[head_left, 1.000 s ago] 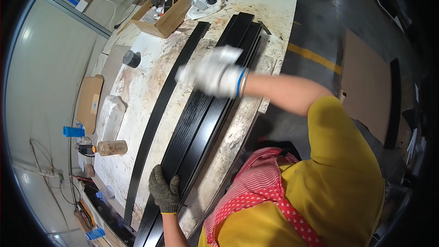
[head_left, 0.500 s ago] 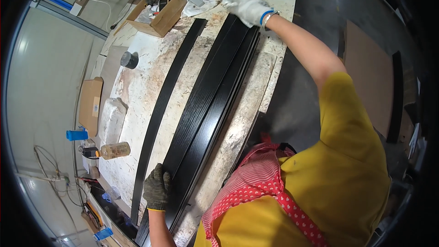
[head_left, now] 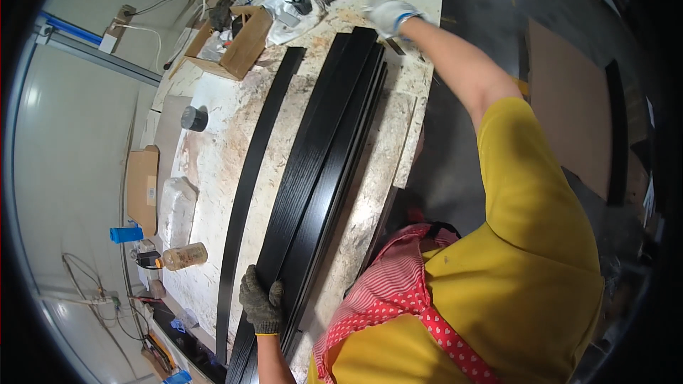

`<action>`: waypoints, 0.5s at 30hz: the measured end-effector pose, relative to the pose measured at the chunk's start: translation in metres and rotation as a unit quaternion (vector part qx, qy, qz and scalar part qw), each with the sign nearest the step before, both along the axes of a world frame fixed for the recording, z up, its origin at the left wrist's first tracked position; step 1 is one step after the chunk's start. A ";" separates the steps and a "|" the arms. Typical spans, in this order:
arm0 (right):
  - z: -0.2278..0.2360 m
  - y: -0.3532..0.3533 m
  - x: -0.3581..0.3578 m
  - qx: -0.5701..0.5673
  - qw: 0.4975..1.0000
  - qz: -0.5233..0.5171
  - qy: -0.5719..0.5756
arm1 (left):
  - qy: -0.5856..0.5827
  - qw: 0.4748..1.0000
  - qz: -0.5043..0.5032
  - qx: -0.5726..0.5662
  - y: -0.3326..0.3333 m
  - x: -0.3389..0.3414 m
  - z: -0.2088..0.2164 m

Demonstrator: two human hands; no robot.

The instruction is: The person wipes several black wood boards with a cloth. The person pours liquid from a bottle onto the cloth and then rubs the surface and edges of the boards.

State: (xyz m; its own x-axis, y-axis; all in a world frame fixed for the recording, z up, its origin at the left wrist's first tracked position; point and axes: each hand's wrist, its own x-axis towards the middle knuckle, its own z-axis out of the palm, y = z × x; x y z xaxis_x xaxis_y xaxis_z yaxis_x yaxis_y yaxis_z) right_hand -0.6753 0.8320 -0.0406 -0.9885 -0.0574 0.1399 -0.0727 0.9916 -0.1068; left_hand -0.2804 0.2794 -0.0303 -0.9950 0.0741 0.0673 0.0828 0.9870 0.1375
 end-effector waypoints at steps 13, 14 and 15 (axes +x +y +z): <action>0.047 -0.018 0.045 -0.557 0.820 -0.094 -0.093 | -0.095 0.993 -0.050 0.052 0.008 -0.028 0.060; 0.054 -0.012 0.042 -0.453 0.889 -0.028 -0.051 | -0.083 0.994 -0.053 0.038 0.008 -0.031 0.058; 0.058 -0.007 0.038 -0.341 0.939 0.040 -0.008 | -0.079 0.994 -0.060 0.039 0.009 -0.034 0.057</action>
